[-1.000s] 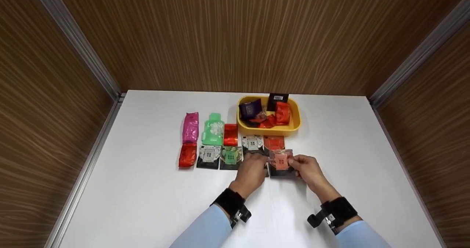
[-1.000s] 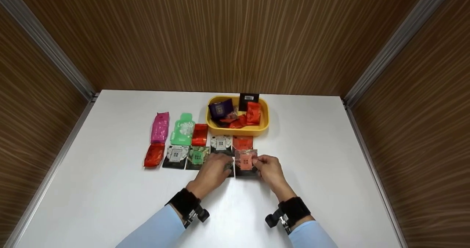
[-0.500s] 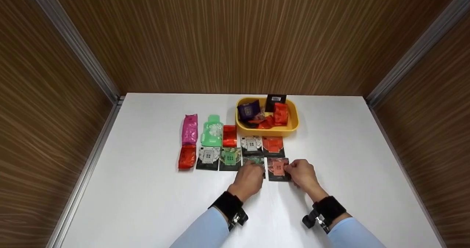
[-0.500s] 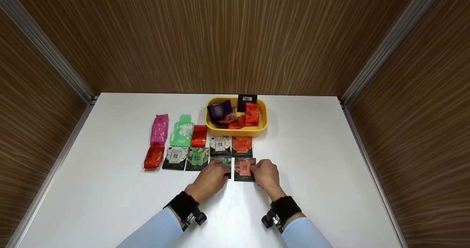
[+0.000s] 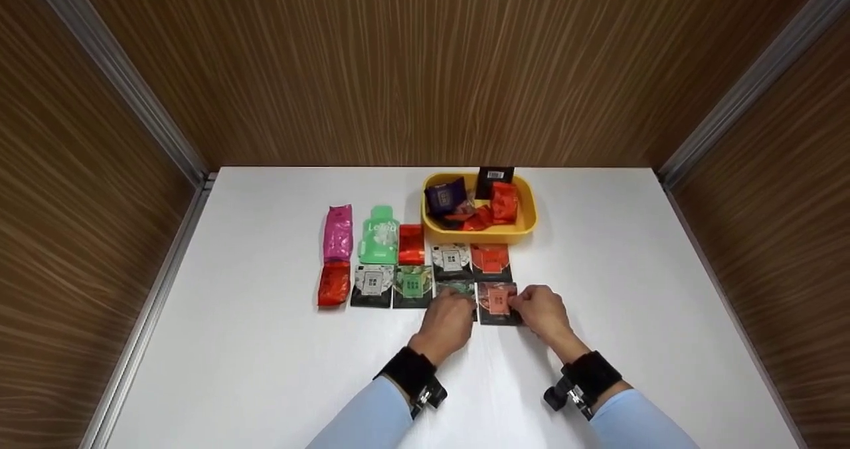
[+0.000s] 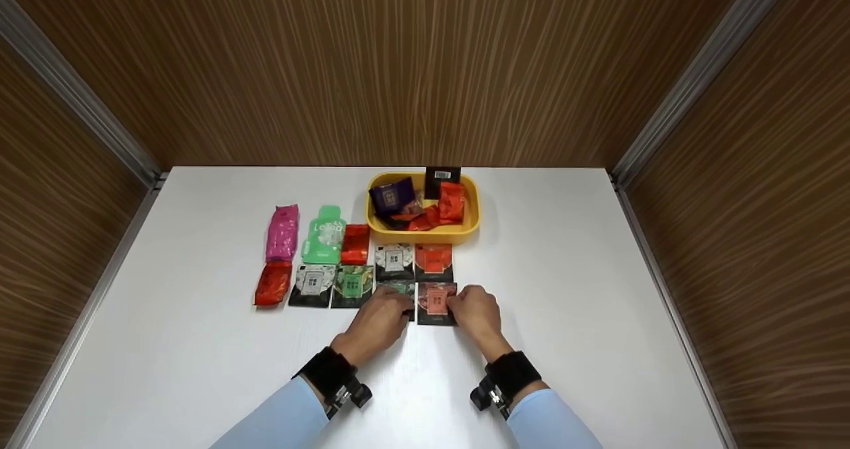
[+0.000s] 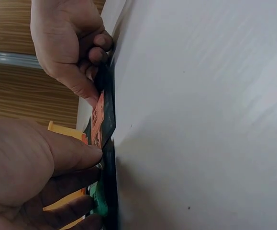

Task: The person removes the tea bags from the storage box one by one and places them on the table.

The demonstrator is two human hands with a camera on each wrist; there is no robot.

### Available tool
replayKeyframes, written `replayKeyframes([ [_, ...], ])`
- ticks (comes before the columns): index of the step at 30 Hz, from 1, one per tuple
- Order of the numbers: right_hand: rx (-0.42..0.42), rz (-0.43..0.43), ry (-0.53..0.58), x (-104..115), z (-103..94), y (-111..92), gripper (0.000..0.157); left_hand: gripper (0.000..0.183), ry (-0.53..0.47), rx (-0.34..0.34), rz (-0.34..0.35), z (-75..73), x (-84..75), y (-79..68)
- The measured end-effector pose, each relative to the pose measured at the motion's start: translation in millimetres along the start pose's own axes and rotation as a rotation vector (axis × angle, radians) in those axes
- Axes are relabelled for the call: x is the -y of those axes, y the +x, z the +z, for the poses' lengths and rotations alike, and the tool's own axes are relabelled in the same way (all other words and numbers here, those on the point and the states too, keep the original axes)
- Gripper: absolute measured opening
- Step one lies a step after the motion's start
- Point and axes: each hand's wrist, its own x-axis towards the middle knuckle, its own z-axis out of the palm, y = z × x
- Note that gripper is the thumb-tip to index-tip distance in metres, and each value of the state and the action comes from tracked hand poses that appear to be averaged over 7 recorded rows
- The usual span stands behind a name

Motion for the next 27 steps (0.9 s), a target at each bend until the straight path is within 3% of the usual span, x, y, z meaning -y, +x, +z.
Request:
replayKeyframes([
  [13,0.064,0.031,0.039,-1,-3.2,5,0.029,0.015,-0.041,0.055,-0.046,-4.3,2.8,1.2],
  [18,0.073,0.018,0.035,2,-13.1,10,0.029,0.015,-0.1,0.036,-0.053,-13.0,7.6,6.4],
  [22,0.062,-0.027,0.039,15,-24.8,18,0.028,0.014,-0.154,0.029,-0.079,-24.6,14.2,15.3],
  [27,0.026,-0.117,0.038,38,-34.9,29,0.023,0.02,-0.201,0.03,-0.138,-40.9,24.8,37.4],
])
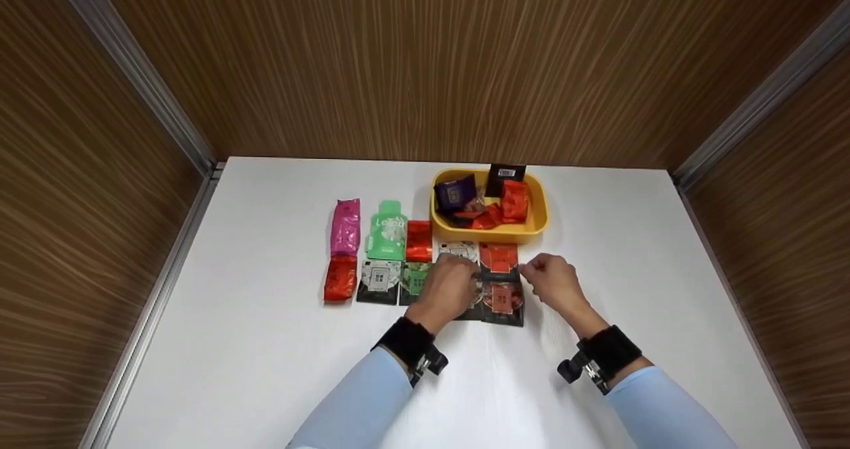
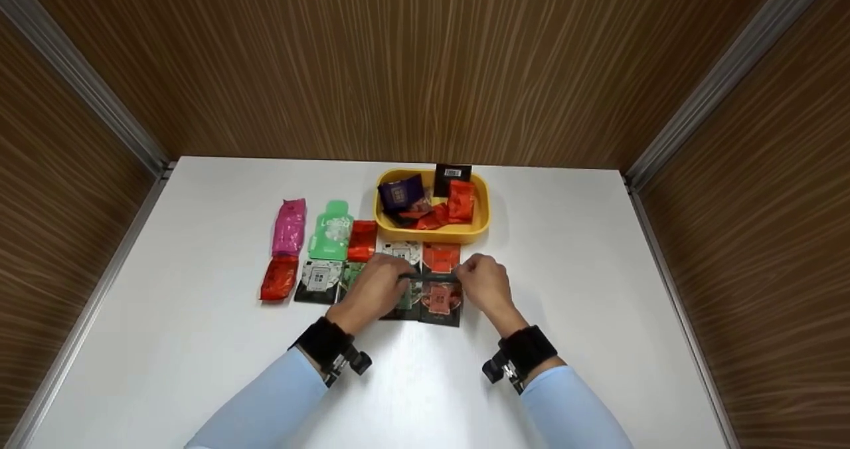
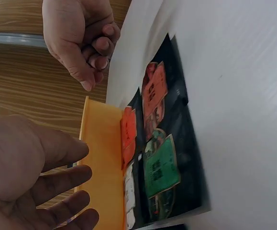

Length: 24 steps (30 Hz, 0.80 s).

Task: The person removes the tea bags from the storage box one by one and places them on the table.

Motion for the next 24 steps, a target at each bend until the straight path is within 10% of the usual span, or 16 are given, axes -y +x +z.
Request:
replayKeyframes([
  [9,-0.087,-0.181,-0.047,41,3.1,32,0.02,0.02,0.015,-0.09,-0.021,-19.2,6.2,49.5],
  [24,-0.094,-0.139,-0.184,63,-0.6,94,0.038,0.024,0.058,-0.017,-0.119,-15.0,21.4,97.4],
])
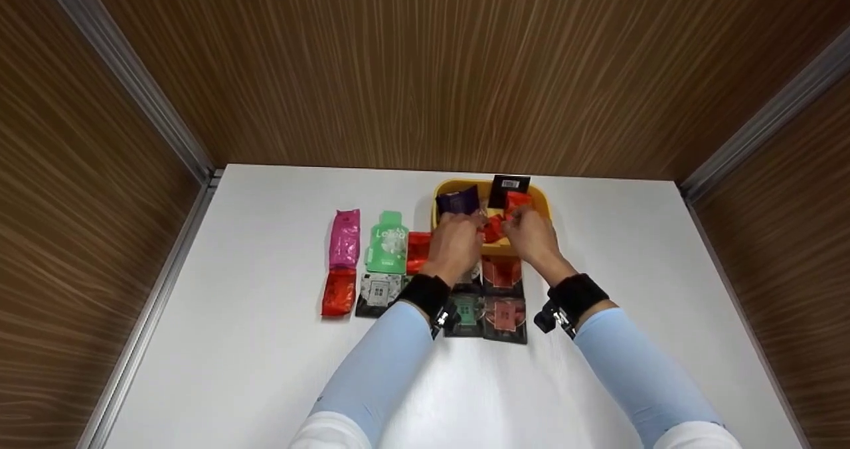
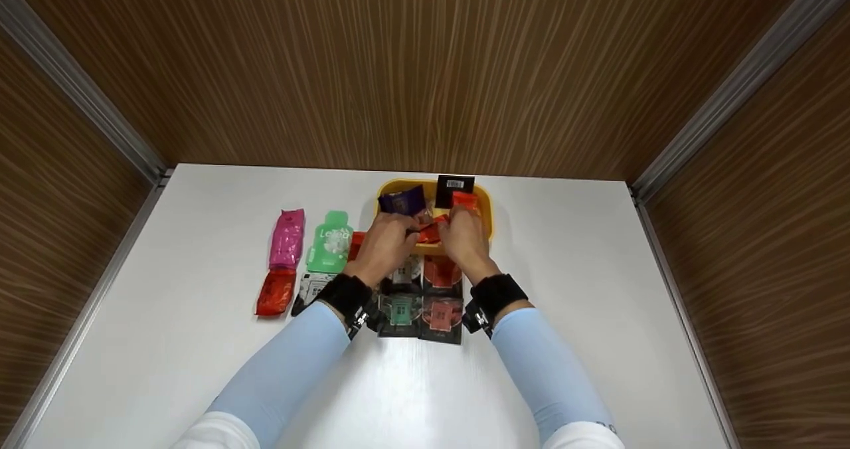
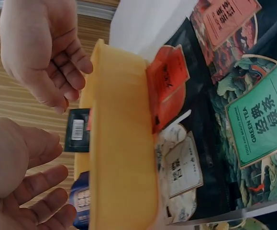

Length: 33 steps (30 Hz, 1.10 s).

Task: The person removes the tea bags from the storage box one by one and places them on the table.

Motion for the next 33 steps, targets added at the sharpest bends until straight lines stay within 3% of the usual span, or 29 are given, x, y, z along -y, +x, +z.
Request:
replayKeyframes([
  [4,0.018,0.049,-0.059,0,2.0,10,0.038,0.023,0.016,0.016,-0.016,5.5,-0.9,0.6],
  [11,0.046,0.147,-0.134,-8,11.7,17,0.031,0.027,-0.008,0.12,-0.094,15.0,-11.6,-5.2],
  [23,0.045,0.218,-0.225,-19,23.1,20,0.045,0.021,0.059,0.136,-0.046,23.7,-15.2,-13.6],
  [29,-0.059,0.153,-0.116,-12,22.0,11,0.057,0.026,0.018,0.124,-0.042,17.7,-16.3,-12.9],
  [33,-0.177,0.062,0.031,-2,18.7,-3,0.062,0.041,-0.06,0.049,-0.096,8.6,-24.8,-11.9],
])
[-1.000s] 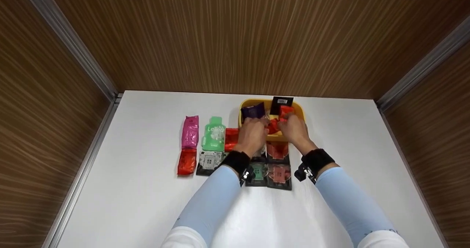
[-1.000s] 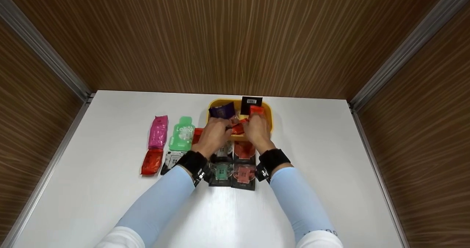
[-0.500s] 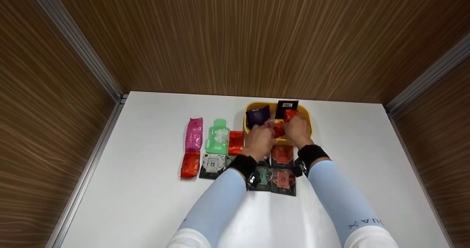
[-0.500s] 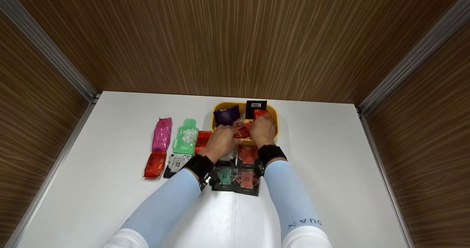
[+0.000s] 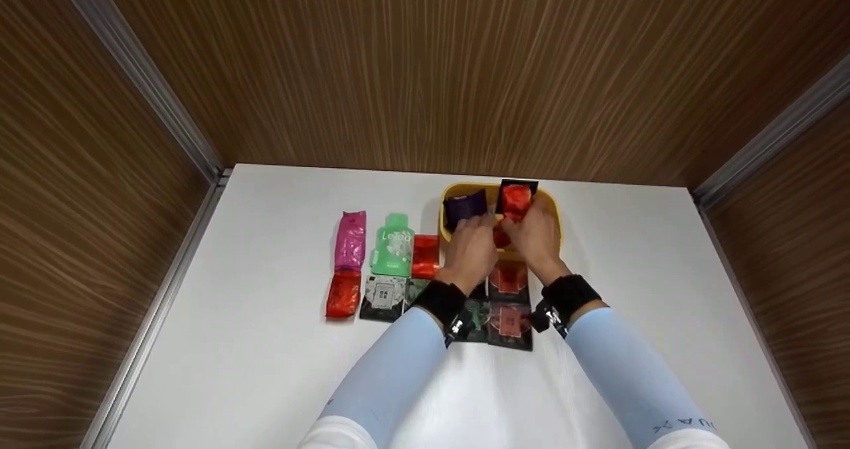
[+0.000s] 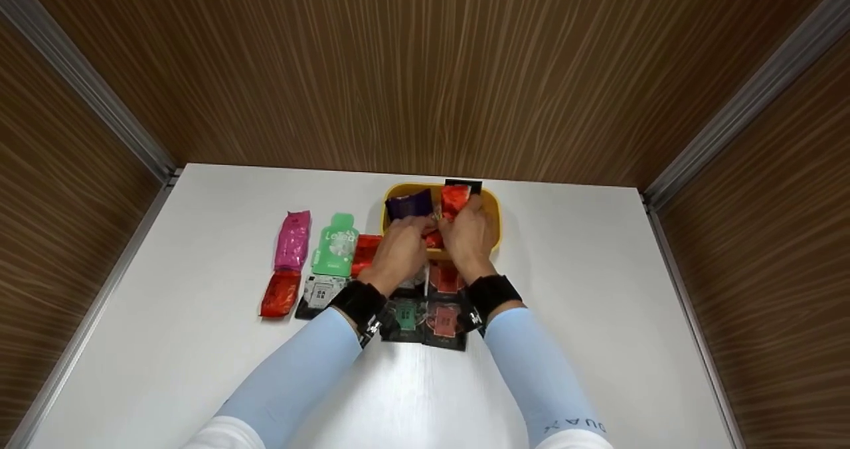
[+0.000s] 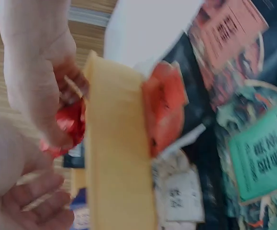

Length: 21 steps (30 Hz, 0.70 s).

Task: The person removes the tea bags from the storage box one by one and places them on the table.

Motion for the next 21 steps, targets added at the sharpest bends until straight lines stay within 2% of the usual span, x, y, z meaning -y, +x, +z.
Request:
replayKeyframes([
  [3,-0.054,-0.052,0.126,7,-3.1,-13,0.067,0.045,-0.115,-0.059,-0.046,-7.3,-6.6,-1.1],
  [5,-0.071,-0.077,0.191,11,-4.4,-23,0.067,0.045,-0.232,-0.078,-0.077,-11.7,-9.4,-1.8],
  [8,-0.102,-0.116,0.252,13,-5.7,-35,0.064,0.048,-0.395,-0.077,-0.128,-17.4,-10.9,-2.0],
  [11,-0.115,-0.16,0.264,11,-5.6,-46,0.061,0.049,-0.482,-0.063,-0.165,-19.4,-8.9,-2.8],
  [14,-0.085,-0.207,0.272,4,-7.0,-59,0.059,0.045,-0.537,-0.051,-0.185,-17.7,-5.7,-8.1],
  [16,-0.05,-0.209,0.317,-1,-9.1,-68,0.057,0.039,-0.586,-0.036,-0.189,-15.8,-2.9,-11.9],
  [21,0.045,-0.105,0.433,-15,-12.9,-88,0.051,0.033,-0.653,0.023,-0.215,-10.7,0.5,-23.1],
])
